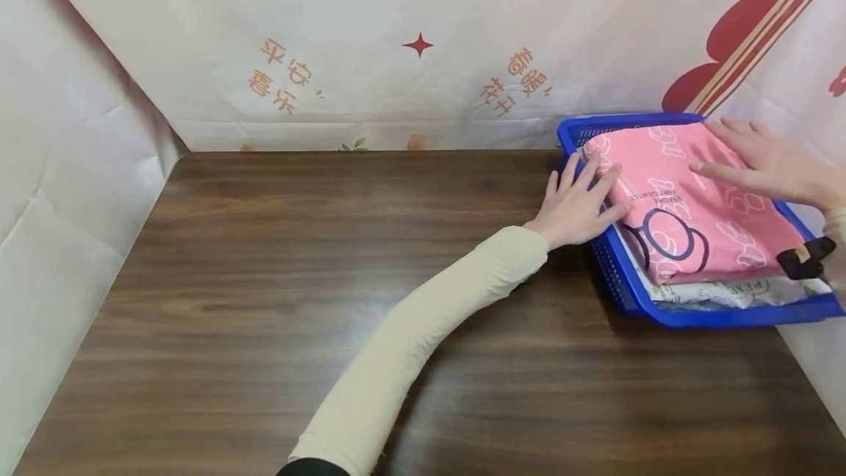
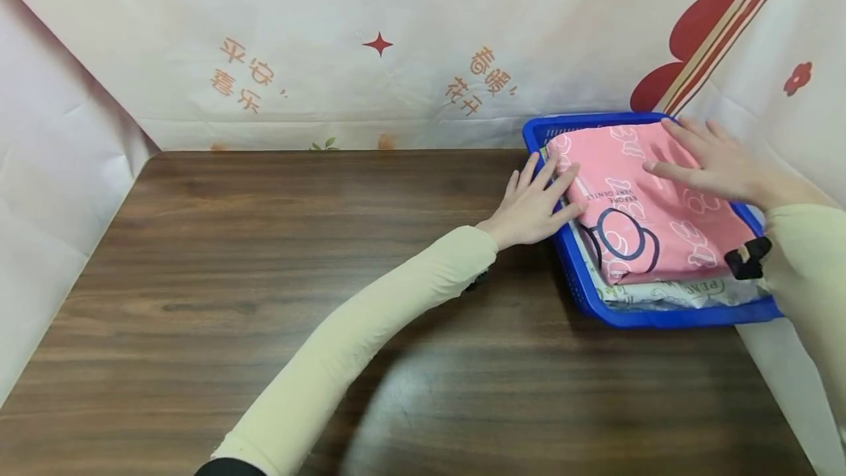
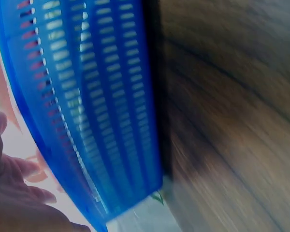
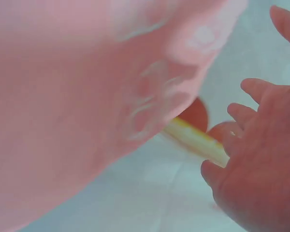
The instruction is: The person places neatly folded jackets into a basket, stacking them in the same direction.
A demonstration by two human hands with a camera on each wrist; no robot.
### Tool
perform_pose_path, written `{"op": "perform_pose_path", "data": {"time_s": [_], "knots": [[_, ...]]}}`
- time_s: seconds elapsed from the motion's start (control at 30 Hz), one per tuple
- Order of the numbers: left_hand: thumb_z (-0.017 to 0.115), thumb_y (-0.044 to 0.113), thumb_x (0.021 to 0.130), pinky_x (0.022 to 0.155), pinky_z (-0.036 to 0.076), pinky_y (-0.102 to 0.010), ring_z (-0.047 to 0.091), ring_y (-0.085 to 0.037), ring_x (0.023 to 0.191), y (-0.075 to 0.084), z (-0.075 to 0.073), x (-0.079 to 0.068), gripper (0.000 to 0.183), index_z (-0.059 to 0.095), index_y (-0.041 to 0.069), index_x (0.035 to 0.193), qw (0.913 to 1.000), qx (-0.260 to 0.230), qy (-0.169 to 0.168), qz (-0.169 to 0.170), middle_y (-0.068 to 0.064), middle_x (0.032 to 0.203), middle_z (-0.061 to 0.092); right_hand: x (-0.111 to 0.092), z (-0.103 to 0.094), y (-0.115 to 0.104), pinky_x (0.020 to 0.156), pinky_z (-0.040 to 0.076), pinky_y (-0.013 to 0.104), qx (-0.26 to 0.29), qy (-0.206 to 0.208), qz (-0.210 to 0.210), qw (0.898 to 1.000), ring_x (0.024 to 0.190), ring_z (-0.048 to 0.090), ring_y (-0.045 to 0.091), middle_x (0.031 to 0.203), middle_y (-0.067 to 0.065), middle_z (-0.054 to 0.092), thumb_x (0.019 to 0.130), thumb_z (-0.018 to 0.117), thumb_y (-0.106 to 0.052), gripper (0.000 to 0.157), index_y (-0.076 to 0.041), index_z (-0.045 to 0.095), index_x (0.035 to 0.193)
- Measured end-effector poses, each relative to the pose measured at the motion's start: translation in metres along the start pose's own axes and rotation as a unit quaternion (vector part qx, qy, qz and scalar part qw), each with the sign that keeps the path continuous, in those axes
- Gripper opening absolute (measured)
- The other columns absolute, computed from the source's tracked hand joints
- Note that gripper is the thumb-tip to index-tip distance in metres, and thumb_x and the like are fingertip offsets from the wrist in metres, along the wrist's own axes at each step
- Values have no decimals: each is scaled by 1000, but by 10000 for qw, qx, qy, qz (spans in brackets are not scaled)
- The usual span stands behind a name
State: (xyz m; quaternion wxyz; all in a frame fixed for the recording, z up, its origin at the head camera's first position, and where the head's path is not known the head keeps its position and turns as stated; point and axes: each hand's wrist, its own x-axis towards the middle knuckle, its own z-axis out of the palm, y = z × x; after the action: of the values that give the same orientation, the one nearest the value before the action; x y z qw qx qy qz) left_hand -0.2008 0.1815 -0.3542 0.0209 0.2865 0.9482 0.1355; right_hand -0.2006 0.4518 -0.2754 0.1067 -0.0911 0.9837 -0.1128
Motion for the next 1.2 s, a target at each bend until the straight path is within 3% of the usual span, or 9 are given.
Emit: {"op": "perform_pose_path", "data": {"time_s": [0.17,0.33,0.47,0.57,0.67,0.83,1.03,1.2], "knots": [[19,65,97,114,2,-44,-17,-20,143,-30,-4,-4,65,3,40,155,9995,-90,315,11,3,160,-12,9,-10,-26,98,-17,67,97,101,-425,9990,136,-27,41,156,23,-14,97,47,-39,84,-12,-8,154],[21,60,100,113,0,-46,-14,-24,144,-73,-10,-12,63,5,36,156,9987,-187,471,-72,-4,160,-10,15,-15,-51,102,-18,62,215,65,-878,9959,139,-24,35,158,18,-12,100,45,-33,75,-15,-3,156],[23,58,101,113,-2,-47,-13,-27,144,-109,-12,-18,63,6,32,156,9978,-238,569,-244,-8,161,-7,21,-20,-68,102,-19,60,293,164,-1268,9914,140,-23,35,158,22,-8,100,45,-27,72,-12,1,156],[25,57,101,113,-3,-49,-12,-28,145,-135,-8,-24,63,8,31,157,9970,32,666,-381,-9,161,-7,26,-24,-83,105,-16,59,378,280,-1520,9873,141,-19,36,158,23,-3,100,45,-24,70,-11,5,156],[24,56,102,113,-2,-51,-10,-29,145,-156,-3,-31,63,7,31,157,9948,641,661,-437,-9,161,-7,29,-27,-104,108,-9,60,472,381,-1704,9835,143,-11,37,159,21,2,101,45,-23,68,-13,8,157],[25,55,102,112,-3,-54,-9,-28,145,-182,-5,-43,62,8,32,157,9913,1037,620,-529,-8,161,-5,31,-20,-141,110,-1,60,425,537,-2044,9765,144,0,36,158,20,10,102,46,-23,63,-12,16,156],[29,54,102,112,-5,-55,-5,-31,145,-209,-18,-59,61,9,36,156,9883,1024,763,-833,-9,161,-3,35,-3,-169,111,-3,58,438,670,-2257,9709,145,-2,35,158,21,11,103,47,-26,62,-11,18,155],[32,55,101,111,-9,-55,-7,-31,145,-228,-27,-72,62,7,38,156,9882,815,762,-1053,-8,161,-4,43,8,-183,112,1,57,447,1138,-2357,9641,144,4,37,157,21,15,101,50,-27,62,-8,23,154]]}}
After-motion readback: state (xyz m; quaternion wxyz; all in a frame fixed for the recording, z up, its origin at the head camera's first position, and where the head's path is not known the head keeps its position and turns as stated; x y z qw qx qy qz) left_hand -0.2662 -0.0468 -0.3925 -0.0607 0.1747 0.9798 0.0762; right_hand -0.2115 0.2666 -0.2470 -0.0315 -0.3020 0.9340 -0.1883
